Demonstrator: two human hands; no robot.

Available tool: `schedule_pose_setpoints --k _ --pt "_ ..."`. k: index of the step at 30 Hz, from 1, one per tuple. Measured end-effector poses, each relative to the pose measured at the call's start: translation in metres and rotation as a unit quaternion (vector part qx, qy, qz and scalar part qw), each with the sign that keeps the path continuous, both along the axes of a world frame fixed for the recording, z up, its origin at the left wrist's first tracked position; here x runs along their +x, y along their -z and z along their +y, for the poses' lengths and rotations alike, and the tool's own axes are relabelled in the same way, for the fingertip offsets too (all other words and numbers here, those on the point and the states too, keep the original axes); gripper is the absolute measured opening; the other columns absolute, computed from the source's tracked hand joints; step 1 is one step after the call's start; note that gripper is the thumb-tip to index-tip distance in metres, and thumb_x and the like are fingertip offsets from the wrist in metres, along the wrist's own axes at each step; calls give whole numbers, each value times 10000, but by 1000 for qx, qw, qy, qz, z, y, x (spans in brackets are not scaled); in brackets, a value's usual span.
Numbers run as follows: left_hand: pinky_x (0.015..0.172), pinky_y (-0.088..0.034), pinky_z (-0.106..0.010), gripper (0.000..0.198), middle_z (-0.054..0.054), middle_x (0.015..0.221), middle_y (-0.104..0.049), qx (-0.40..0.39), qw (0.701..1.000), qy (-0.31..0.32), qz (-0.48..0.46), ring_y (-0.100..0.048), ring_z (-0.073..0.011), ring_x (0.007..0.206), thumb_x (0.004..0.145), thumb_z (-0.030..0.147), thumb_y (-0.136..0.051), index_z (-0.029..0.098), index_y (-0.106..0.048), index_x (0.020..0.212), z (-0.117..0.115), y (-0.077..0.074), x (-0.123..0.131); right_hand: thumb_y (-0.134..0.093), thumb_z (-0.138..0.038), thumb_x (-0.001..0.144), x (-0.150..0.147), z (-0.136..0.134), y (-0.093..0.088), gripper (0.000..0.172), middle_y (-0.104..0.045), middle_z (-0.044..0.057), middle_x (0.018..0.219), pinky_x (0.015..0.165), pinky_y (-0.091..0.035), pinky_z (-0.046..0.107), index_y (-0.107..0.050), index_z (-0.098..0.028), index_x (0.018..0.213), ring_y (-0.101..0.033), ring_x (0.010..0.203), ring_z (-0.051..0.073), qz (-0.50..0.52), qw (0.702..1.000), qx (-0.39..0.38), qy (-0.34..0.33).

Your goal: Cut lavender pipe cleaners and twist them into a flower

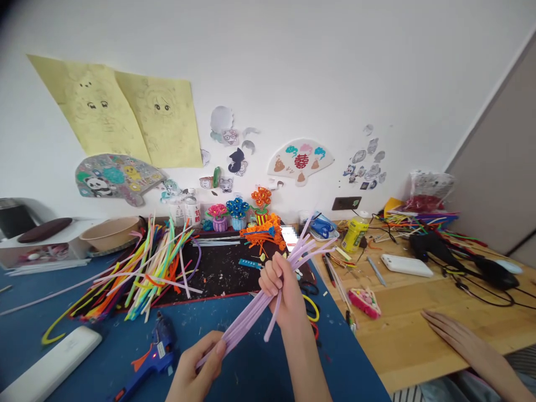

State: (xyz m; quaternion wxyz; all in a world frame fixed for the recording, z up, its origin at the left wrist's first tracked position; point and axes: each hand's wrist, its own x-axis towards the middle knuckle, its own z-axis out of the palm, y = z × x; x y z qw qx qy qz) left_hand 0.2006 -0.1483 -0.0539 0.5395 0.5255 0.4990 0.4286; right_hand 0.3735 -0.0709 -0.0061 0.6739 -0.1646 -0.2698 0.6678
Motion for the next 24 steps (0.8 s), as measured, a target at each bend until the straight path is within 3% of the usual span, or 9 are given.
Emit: schedule_pose_setpoints --k 5,8,10,12,14,19,24 --pt "482 -236 -222 483 27 512 -364 74 992 -26 99 -299 -98 493 790 631 -522 176 -682 771 -2 -1 0 -586 -314 878 -12 -5 1 366 -325 -75 444 398 -308 183 -463 -189 556 -287 380 65 13 998 24 -59" --pt "557 -329 -234 374 -10 579 -526 141 973 -31 182 -436 -138 542 841 532 -519 206 -701 836 -3 3 -4 -602 -344 868 -14 -4 3 321 -461 -45 510 492 -417 199 -537 -188 596 -457 467 84 6 998 26 -51" --pt "687 -388 -265 285 -53 780 -658 218 942 -47 252 -564 -200 740 845 466 -547 237 -708 899 0 3 -9 -620 -380 853 -14 -4 6 305 -584 -9 632 667 -496 249 -579 -189 619 -589 647 126 -20 999 28 -31" --pt "778 -388 -295 230 -56 960 -685 291 902 -69 311 -584 -224 913 848 411 -567 261 -691 971 4 -1 -12 -612 -429 851 -14 -5 7 310 -665 21 776 855 -486 327 -614 -194 648 -636 848 180 -47 998 37 -24" --pt "788 -372 -302 194 -33 985 -687 342 866 -89 354 -591 -201 916 868 346 -558 265 -664 1009 9 -11 -9 -574 -461 870 -16 -6 9 322 -699 36 873 961 -437 386 -644 -203 690 -633 955 210 -63 996 58 -28" --pt "746 -311 -318 164 9 881 -704 441 773 -115 442 -595 -159 779 899 218 -517 260 -654 978 10 -40 8 -514 -450 908 -22 -12 10 312 -715 46 947 989 -419 420 -691 -216 803 -635 992 227 -77 992 102 -21" --pt "636 -297 -294 126 29 766 -691 503 699 -86 501 -577 -135 655 885 227 -537 229 -634 966 -4 -61 -15 -489 -412 929 -11 -14 4 309 -712 50 918 967 -435 405 -695 -207 826 -641 964 221 -82 993 88 9"
